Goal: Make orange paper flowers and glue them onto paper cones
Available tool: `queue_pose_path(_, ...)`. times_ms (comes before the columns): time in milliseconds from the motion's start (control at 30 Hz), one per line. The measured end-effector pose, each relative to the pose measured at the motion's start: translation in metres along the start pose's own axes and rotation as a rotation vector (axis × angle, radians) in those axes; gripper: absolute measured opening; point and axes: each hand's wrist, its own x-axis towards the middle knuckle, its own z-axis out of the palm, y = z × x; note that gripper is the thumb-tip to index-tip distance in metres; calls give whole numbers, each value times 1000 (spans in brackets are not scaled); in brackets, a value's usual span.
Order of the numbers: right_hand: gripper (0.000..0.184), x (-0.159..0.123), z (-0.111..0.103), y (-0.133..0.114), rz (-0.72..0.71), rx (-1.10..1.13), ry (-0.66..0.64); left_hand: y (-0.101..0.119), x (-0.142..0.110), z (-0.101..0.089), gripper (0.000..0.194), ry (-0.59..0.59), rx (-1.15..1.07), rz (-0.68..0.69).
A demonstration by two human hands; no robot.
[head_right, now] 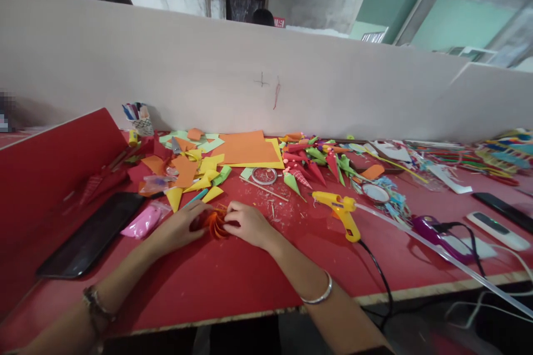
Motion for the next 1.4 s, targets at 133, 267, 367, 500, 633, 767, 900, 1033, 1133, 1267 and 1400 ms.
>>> queue_pose_path(133, 15, 1, 2, 1, 16, -36, -5, 2, 3, 3, 16, 67, 17, 20)
queue_pose_path(267, 16, 1, 2, 1, 18, -59, -1, 0, 4, 3, 6, -1, 102, 26)
queue_pose_path(367, 17, 1, 2, 1, 19, -70, 5, -2, 4, 3, 10, -19, 144, 58)
queue_pose_path(500, 19, 2, 1, 1, 17, -96, -5, -3, 4, 4, 16, -45, 157, 110)
queue_pose_path(633, 18, 4, 0, 2, 12, -105, -17, -3, 4, 4, 18, -56, 135, 105)
queue_pose_path(767, 18, 4, 1, 4, 15, -113, -9, -4, 4, 3, 20, -64, 121, 115)
queue_pose_path(900, 16, 2, 2, 5, 20, -117, 1, 0, 3, 2, 22, -59, 141, 126)
queue_pose_path(1033, 14, 0, 0, 6, 2, -101, 17, 3, 1, -3, 28, 46, 194, 59)
queue_pose_path(1133, 13, 0, -2, 6, -8, -45, 49, -4, -1, -10, 32, 313, 353, -193)
queue_pose_path(1267, 13, 1, -4, 4, 16, 18, 120, -24, -3, -17, 42, 467, 634, -469)
queue_pose_path(1400, 14, 1, -7, -1, 29, 50, 161, -37, -4, -21, 52, 359, 737, -553)
